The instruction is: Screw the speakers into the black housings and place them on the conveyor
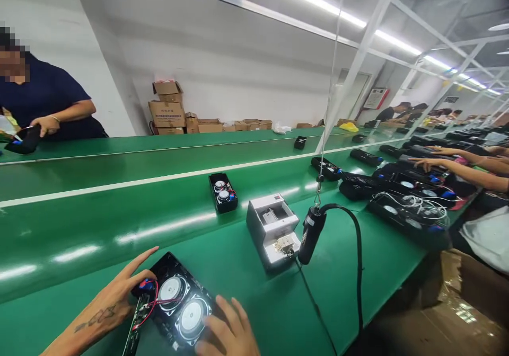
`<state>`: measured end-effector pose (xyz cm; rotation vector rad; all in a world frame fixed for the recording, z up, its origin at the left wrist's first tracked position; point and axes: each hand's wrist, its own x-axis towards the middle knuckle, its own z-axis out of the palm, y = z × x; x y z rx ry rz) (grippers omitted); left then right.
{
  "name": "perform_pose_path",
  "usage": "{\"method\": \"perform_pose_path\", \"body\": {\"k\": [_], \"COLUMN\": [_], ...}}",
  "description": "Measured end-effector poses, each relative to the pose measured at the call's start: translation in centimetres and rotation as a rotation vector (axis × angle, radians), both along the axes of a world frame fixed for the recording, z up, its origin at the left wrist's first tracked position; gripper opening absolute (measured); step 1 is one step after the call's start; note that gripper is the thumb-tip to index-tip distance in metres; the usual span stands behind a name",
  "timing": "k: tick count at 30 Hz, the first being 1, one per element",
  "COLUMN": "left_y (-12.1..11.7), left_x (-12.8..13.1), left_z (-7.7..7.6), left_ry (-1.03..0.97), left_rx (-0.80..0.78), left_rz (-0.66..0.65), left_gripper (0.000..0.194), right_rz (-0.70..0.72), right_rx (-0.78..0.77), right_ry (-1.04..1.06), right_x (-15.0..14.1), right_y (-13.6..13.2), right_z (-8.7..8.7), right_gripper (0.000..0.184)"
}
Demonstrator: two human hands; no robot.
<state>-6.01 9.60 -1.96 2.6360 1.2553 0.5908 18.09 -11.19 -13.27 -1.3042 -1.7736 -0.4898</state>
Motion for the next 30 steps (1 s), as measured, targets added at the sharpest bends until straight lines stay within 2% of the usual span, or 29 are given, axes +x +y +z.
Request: {"method": "perform_pose_path", "body": {"k": [1,3,4,5,7,9,12,14,15,16,17,20,22,24,26,27,30], "left_y": [-0.3,-1.8,-3.0,-4.5,-8.0,-11.3,-14.4,-15.2,-15.4,-15.6,-15.6,-15.7,-15.6,-15.1,-14.6,-14.4,-14.4], "left_x": [-0.5,-1.0,-0.8,-0.3,1.6,4.1,7.3,8.1,8.2,8.2,8.2,8.1,8.1,7.8,7.3,6.9,6.0], "left_z": [-0.5,-1.7,-2.2,-2.8,-3.7,-4.3,-4.5,-4.3,-4.2,-4.0,-3.8,-3.1,-2.6,-2.1,-1.6,-1.5,-1.1], "left_ry": [0.003,-0.017,-0.033,-0.049,-0.084,-0.112,-0.137,-0.146,-0.147,-0.146,-0.146,-0.163,-0.17,-0.168,-0.169,-0.171,-0.17], "left_rx": [-0.058,-0.094,-0.053,0.005,0.119,0.192,0.18,0.134,0.103,0.069,0.037,-0.039,-0.064,-0.068,-0.041,-0.025,0.009], "left_rz": [-0.065,-0.151,-0.154,-0.163,-0.195,-0.217,-0.17,-0.147,-0.143,-0.141,-0.139,-0.125,-0.144,-0.178,-0.206,-0.212,-0.208], "left_gripper": [0.035,0.023,0.018,0.016,0.02,0.023,0.022,0.02,0.022,0.026,0.031,0.037,0.033,0.035,0.038,0.038,0.045], "right_rz": [0.083,0.198,0.222,0.211,0.163,0.146,0.268,0.394,0.418,0.396,0.331,0.128,0.159,0.264,0.31,0.322,0.45], "right_rx": [-0.006,-0.072,-0.207,-0.326,-0.454,-0.519,-0.611,-0.611,-0.593,-0.586,-0.6,-0.73,-0.776,-0.758,-0.76,-0.776,-0.737], "right_ry": [-0.052,-0.055,-0.045,-0.001,0.053,0.047,0.035,0.128,0.234,0.377,0.544,1.012,1.213,1.301,1.242,1.139,0.555], "right_x": [0.7,3.6,5.6,7.7,11.4,13.4,12.5,10.2,9.0,7.8,6.8,5.0,4.8,5.3,6.2,6.8,8.2], "right_y": [0.3,-0.1,-0.7,-1.3,-2.3,-2.8,-3.0,-2.9,-2.7,-2.4,-2.0,-0.2,0.9,1.6,1.9,1.9,1.6], "right_z": [1.3,4.9,7.1,9.2,12.8,14.7,14.6,13.4,12.8,12.3,12.0,12.2,12.7,13.2,13.5,13.7,14.7], "right_gripper": [0.01,0.006,0.003,0.011,0.021,0.023,0.036,0.029,0.019,0.01,0.009,0.028,0.035,0.037,0.037,0.034,0.01]}}
